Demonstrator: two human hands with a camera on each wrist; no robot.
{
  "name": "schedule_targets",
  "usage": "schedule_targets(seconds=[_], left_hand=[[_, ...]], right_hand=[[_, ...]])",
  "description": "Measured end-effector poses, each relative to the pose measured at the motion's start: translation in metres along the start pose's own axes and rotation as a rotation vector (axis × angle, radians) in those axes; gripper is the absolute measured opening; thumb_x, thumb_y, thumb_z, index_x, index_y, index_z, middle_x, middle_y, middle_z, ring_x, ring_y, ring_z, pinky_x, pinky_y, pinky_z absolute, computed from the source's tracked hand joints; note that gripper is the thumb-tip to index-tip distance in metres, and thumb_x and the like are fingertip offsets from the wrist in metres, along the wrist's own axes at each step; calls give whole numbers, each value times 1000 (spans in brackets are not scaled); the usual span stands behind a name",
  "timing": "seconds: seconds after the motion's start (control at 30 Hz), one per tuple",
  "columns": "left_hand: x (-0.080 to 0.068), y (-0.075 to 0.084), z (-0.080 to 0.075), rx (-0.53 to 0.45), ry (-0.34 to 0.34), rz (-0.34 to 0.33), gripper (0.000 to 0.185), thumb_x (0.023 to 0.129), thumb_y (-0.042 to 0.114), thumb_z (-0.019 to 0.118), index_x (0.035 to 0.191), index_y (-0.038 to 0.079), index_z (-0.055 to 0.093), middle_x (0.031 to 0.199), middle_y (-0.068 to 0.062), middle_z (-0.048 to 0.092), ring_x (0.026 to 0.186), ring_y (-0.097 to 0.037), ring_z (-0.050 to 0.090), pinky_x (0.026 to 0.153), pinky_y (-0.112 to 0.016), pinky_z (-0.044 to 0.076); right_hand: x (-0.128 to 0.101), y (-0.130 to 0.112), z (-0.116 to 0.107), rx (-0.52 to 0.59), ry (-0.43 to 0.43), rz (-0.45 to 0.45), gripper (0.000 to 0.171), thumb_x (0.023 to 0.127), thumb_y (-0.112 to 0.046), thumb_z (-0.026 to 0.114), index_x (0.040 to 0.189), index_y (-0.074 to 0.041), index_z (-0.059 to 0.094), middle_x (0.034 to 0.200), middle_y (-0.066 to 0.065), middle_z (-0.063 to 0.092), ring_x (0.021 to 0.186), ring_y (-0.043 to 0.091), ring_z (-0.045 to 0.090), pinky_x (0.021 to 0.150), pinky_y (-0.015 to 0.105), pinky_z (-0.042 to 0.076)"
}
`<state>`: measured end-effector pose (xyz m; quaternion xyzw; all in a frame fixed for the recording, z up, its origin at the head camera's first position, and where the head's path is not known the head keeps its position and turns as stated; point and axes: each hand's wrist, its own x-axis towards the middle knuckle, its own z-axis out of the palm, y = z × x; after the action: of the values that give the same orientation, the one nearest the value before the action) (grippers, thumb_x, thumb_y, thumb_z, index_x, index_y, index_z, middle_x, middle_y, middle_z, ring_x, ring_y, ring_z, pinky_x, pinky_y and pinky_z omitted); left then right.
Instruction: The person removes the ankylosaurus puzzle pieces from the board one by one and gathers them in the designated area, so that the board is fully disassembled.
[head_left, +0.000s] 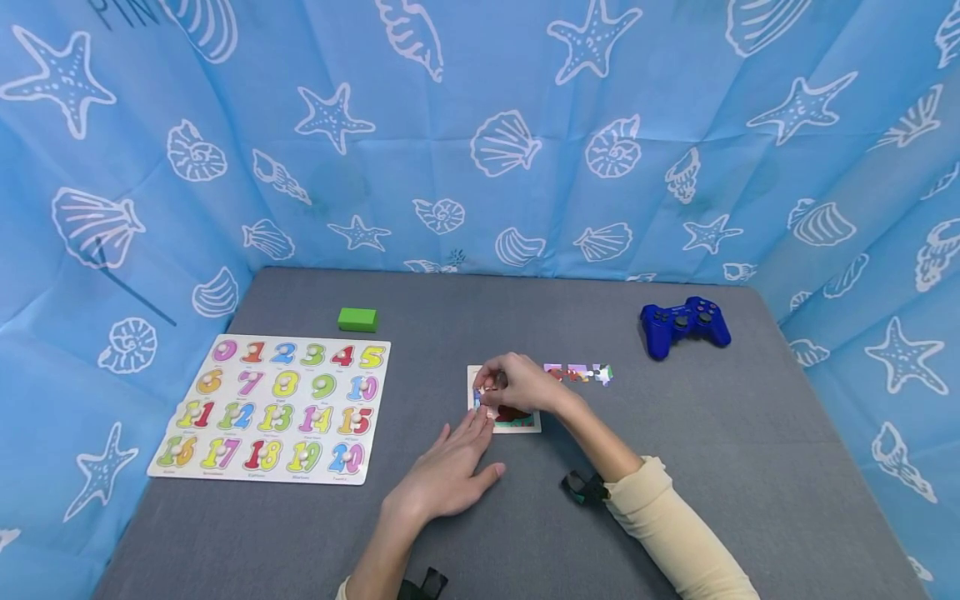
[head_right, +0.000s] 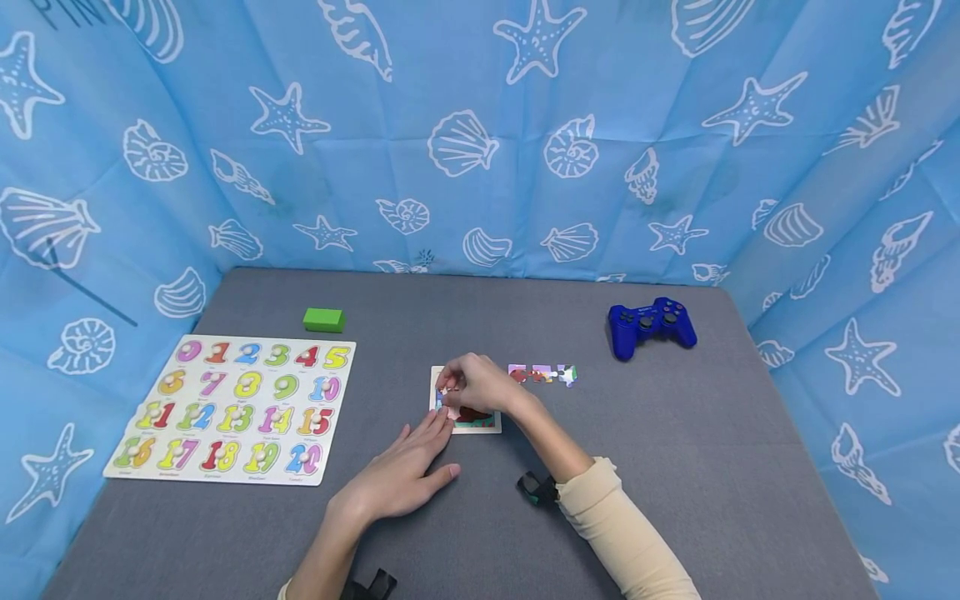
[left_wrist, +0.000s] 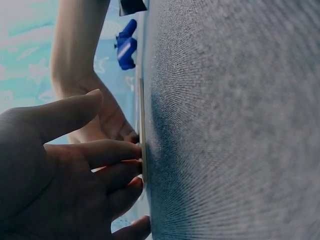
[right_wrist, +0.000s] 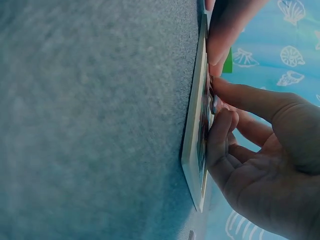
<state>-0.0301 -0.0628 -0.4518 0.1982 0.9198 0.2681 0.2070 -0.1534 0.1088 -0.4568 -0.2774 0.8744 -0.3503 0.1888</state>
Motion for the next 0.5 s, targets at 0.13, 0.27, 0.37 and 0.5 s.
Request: schedule_targets(seconds=[0.13, 0.27, 0.37, 0.5], left_hand=[[0, -1, 0, 0, -2, 3, 67, 100, 46, 46, 153, 10, 27, 165, -1, 9, 154, -20, 7, 123, -55, 14], [0, -2, 1, -1, 0, 5, 67, 100, 46, 46, 153, 11, 26, 165, 0, 9, 154, -19, 7, 123, -55, 14], [0, -1, 0, -3, 6, 9, 67, 100, 45, 46, 153, 11, 26, 165, -1, 10, 154, -20, 8, 123, -55, 14], [-1, -1, 0, -2, 15, 14, 67, 100, 44, 46, 154, 11, 25, 165, -1, 12, 154, -20, 9, 123, -56, 14]], right_hand=[[-2, 2, -1, 43, -12, -35, 9, 88, -16, 71, 95, -12, 70, 79, 1, 66, 61, 11, 60, 58, 22, 49], [-3, 5, -2, 90, -16, -59, 5, 90, -16, 68, 94, -12, 69, 80, -1, 68, 63, 13, 65, 60, 23, 53], [-5, 6, -2, 119, 2, -74, 5, 90, -15, 68, 94, -13, 69, 81, 0, 68, 64, 13, 64, 61, 23, 52], [-11, 5, -6, 149, 30, -77, 7, 91, -15, 68, 97, -13, 68, 84, 2, 67, 70, 14, 61, 64, 25, 52]])
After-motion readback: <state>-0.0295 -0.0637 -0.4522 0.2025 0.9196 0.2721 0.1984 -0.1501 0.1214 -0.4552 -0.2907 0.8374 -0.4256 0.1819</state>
